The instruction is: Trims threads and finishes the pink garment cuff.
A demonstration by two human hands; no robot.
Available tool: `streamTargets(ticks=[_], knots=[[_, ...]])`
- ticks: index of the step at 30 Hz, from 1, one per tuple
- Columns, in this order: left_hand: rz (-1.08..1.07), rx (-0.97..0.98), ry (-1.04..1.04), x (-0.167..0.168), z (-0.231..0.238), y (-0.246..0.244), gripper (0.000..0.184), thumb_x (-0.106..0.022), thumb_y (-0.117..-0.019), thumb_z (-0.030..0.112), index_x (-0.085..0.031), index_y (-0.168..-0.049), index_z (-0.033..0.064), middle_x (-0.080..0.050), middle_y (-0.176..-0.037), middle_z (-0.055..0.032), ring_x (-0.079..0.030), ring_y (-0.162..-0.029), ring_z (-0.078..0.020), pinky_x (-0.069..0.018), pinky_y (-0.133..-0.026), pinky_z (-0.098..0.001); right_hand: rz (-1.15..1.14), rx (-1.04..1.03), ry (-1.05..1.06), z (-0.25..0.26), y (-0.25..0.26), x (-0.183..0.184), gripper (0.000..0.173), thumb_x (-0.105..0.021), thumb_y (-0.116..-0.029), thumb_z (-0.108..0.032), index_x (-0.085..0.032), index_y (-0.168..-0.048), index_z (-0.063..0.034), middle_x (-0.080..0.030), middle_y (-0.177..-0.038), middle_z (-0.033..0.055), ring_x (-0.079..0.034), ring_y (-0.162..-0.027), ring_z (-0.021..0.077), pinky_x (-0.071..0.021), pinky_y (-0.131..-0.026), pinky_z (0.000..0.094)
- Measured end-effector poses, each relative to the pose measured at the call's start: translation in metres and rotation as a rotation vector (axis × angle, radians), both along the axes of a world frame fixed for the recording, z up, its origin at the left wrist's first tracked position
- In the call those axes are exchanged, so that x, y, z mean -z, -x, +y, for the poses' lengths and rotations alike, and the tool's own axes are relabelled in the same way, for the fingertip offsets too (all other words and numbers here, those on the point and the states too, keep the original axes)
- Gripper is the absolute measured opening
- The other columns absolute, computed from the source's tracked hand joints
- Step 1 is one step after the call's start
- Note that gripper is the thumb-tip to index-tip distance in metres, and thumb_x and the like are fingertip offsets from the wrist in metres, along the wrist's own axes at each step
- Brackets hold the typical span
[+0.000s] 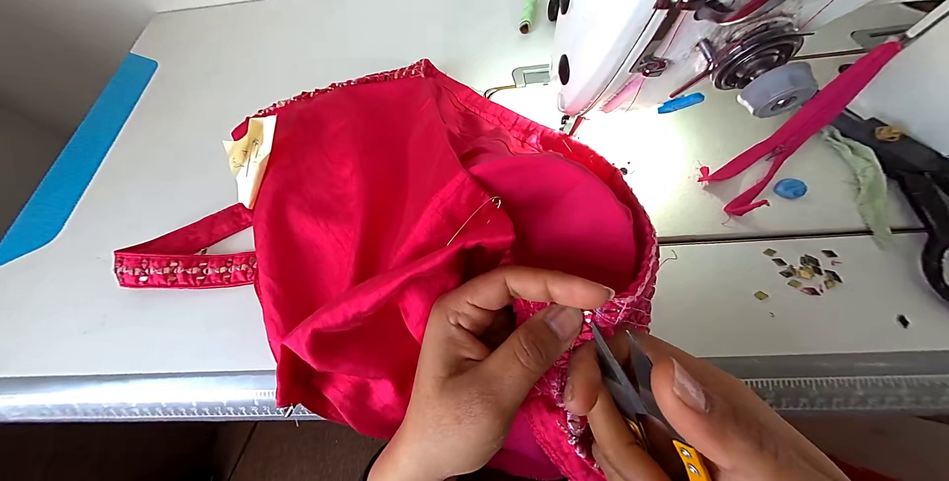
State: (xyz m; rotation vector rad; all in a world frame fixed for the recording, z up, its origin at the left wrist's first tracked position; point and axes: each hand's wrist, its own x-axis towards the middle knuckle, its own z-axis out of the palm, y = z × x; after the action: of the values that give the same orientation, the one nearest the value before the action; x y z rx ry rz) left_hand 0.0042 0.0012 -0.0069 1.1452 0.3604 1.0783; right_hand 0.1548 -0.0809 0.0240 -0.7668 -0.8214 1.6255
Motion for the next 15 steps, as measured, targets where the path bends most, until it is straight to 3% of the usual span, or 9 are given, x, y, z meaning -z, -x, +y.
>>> streamTargets(ticks=[9,15], knots=[[-0.01,0.002,-0.002,0.0001,0.0001,-0.0005,0.018,-0.06,-0.1024,0.01,-0.073,-0.113,0.0049,-0.073,-0.092,-0.0039,-0.066,-0.074,-0.0004,-0.0563,-0.07,-0.0163,-0.016,-0.028,0.045,0.0001,-0.0036,-0.0057,0.034,-0.032,-0.1128,-0.03,-0.06,-0.11,-0.0115,-0.047,-0.067,-0.0121,-0.042,-0.048,-0.0055,-0.0345,-0.039,0.0112],[0.023,-0.005,-0.031,-0.0004,0.0004,-0.0013,0.017,-0.061,-0.1018,0.008,-0.074,-0.112,0.0048,-0.074,-0.094,-0.0039,-0.067,-0.077,-0.0011,-0.0569,-0.071,-0.0172,-0.036,0.034,-0.001,0.0011,-0.0004,-0.002,0.033,-0.037,-0.112,-0.033,-0.061,-0.104,-0.0122,-0.047,-0.066,-0.0131,-0.042,-0.05,-0.0068,-0.0344,-0.041,0.0104]])
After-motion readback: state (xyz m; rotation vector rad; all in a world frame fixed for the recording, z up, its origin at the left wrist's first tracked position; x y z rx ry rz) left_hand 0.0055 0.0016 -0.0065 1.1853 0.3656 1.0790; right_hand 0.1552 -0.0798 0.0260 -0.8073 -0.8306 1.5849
